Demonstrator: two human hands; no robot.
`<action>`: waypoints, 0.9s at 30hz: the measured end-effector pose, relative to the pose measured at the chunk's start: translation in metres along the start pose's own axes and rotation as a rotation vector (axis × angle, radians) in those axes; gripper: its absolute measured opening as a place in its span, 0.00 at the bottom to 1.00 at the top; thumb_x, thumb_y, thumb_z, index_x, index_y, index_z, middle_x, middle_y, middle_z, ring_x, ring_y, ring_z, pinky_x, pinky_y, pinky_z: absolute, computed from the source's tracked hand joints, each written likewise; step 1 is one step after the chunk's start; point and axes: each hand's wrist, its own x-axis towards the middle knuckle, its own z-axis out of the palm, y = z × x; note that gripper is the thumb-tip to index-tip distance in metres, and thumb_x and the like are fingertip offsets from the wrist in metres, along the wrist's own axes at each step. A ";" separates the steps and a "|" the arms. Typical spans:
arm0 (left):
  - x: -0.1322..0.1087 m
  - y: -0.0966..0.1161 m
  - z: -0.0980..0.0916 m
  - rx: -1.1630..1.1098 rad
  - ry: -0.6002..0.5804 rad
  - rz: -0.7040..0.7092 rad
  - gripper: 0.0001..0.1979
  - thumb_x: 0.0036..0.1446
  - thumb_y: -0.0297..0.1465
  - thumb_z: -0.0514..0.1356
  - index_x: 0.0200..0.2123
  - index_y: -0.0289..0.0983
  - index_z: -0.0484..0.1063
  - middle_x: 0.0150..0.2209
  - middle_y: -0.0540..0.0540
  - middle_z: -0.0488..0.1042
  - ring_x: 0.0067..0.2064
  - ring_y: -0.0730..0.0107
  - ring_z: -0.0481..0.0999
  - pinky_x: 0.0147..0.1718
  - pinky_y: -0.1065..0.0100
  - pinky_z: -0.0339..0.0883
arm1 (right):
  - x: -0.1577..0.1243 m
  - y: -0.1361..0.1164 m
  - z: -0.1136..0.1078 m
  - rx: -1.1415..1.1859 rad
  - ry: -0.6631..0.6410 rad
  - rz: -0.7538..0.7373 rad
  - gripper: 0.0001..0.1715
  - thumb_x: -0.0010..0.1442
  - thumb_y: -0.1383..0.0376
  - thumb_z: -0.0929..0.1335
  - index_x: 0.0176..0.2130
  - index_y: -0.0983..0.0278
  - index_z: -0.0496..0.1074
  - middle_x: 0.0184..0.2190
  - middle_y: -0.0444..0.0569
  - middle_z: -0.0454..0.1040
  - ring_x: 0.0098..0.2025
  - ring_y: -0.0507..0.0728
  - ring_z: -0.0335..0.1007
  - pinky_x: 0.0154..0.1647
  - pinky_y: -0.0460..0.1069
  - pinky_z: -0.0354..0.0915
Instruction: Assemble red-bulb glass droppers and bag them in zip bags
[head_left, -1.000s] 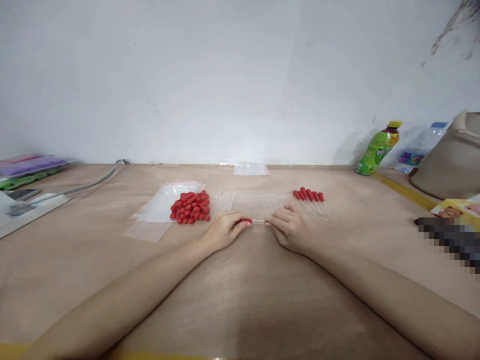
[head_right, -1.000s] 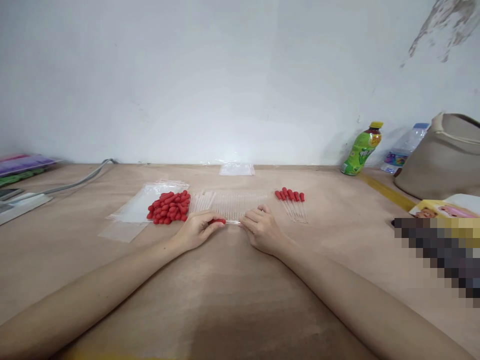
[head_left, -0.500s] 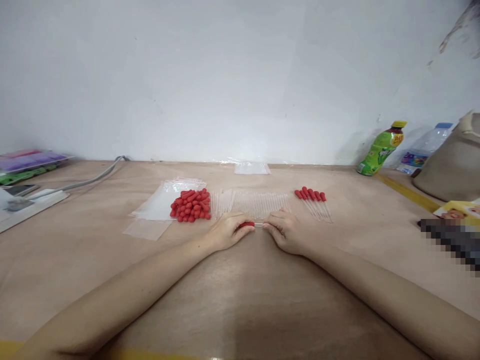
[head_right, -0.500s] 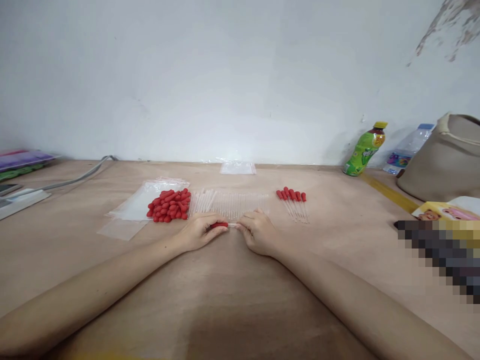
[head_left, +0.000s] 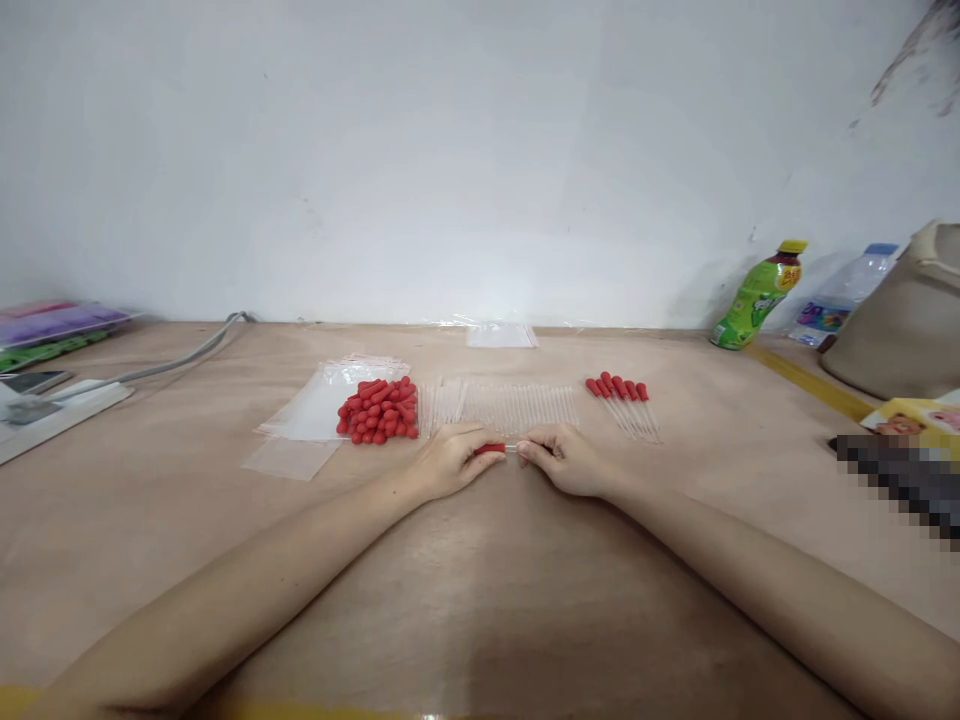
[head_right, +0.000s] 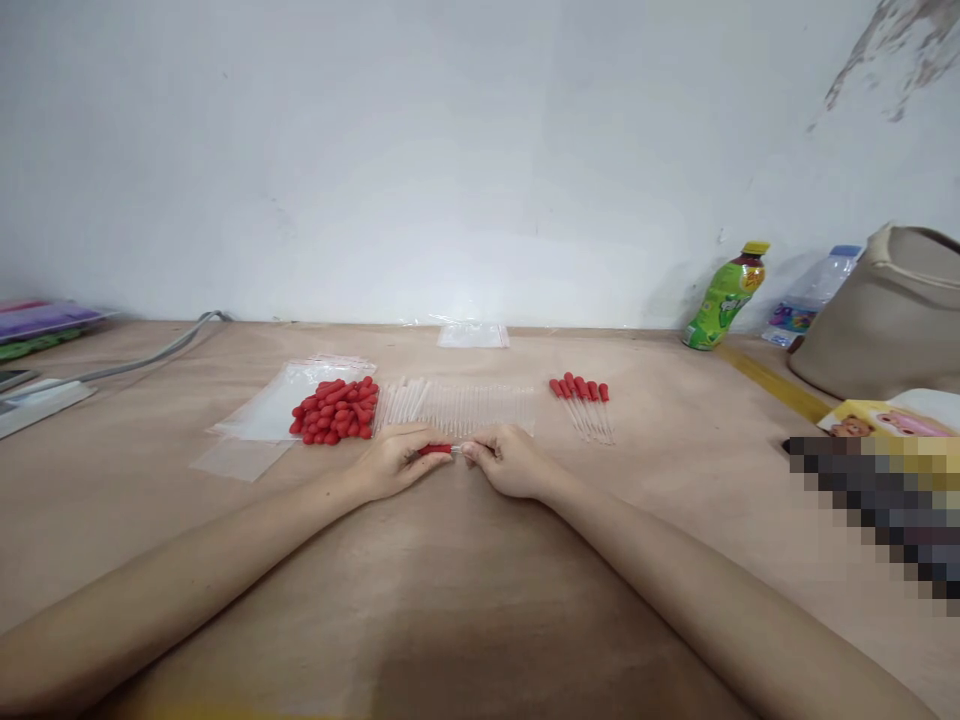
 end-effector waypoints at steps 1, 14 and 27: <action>0.000 0.000 0.000 -0.022 0.010 -0.012 0.10 0.57 0.33 0.53 0.38 0.37 0.71 0.33 0.46 0.74 0.34 0.70 0.72 0.34 0.69 0.65 | 0.000 -0.001 0.000 0.010 -0.004 0.004 0.17 0.60 0.63 0.57 0.24 0.64 0.67 0.21 0.42 0.68 0.25 0.50 0.62 0.26 0.44 0.57; -0.002 -0.004 -0.005 0.057 0.131 -0.065 0.21 0.51 0.32 0.58 0.49 0.38 0.61 0.45 0.42 0.66 0.47 0.63 0.65 0.45 0.62 0.61 | 0.001 0.027 -0.058 -0.553 0.446 0.475 0.16 0.59 0.63 0.54 0.36 0.66 0.65 0.24 0.51 0.72 0.27 0.57 0.66 0.35 0.52 0.53; 0.000 -0.004 -0.002 0.073 0.067 -0.064 0.12 0.53 0.31 0.56 0.42 0.38 0.67 0.42 0.43 0.65 0.42 0.65 0.66 0.38 0.65 0.65 | -0.010 0.069 -0.107 -0.755 0.067 0.952 0.20 0.49 0.61 0.59 0.35 0.69 0.73 0.36 0.61 0.72 0.37 0.65 0.68 0.29 0.51 0.58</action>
